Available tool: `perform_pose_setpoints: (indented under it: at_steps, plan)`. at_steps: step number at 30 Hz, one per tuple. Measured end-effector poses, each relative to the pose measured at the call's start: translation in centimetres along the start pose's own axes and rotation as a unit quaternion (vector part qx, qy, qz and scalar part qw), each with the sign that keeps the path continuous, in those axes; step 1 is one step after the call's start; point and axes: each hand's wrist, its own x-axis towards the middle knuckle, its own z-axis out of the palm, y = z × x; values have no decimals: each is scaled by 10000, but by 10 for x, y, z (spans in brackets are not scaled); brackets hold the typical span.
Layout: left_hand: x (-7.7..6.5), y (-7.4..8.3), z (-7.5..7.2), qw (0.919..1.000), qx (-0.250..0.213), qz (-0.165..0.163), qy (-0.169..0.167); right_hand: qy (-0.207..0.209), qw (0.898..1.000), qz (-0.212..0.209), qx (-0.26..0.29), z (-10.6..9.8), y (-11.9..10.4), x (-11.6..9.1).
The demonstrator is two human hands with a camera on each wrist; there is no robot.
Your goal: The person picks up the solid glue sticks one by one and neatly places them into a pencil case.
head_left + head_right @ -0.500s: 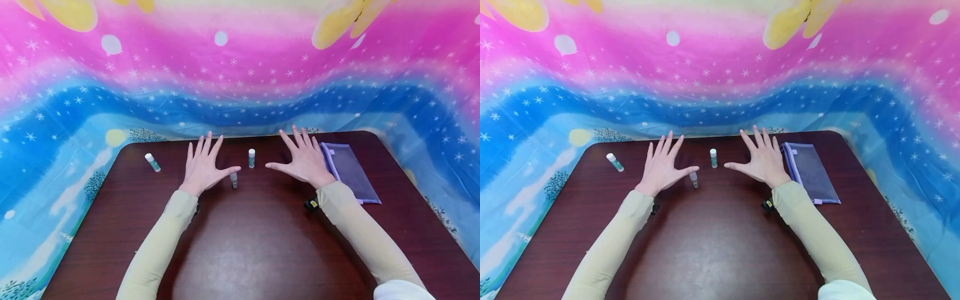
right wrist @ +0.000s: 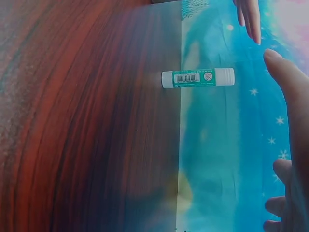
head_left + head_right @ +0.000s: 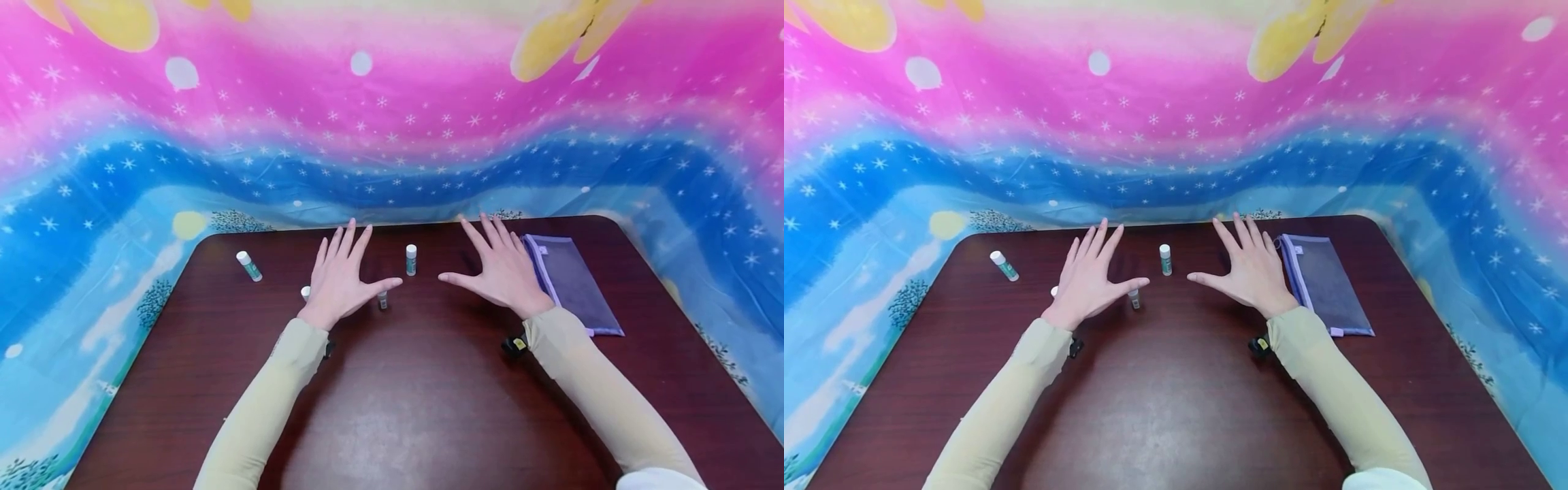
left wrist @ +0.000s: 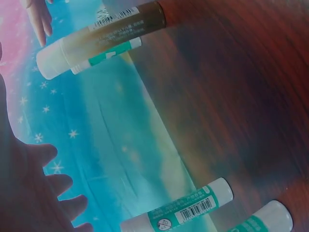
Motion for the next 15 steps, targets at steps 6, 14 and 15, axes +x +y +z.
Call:
perform_pose_setpoints:
  at_steps: [6, 14, 15]
  plan:
    - [-5, 4, -2, 9995, -316, 43, 59, 22, 9999, 74, 125, -1, 4, -5]
    - [-9, 9, -2, 9981, -606, 80, 123, 109, 9996, 176, 196, -5, 10, -11]
    - [-9, 9, -2, 9976, -671, 63, 135, 101, 9996, 191, 195, -6, 12, -12]
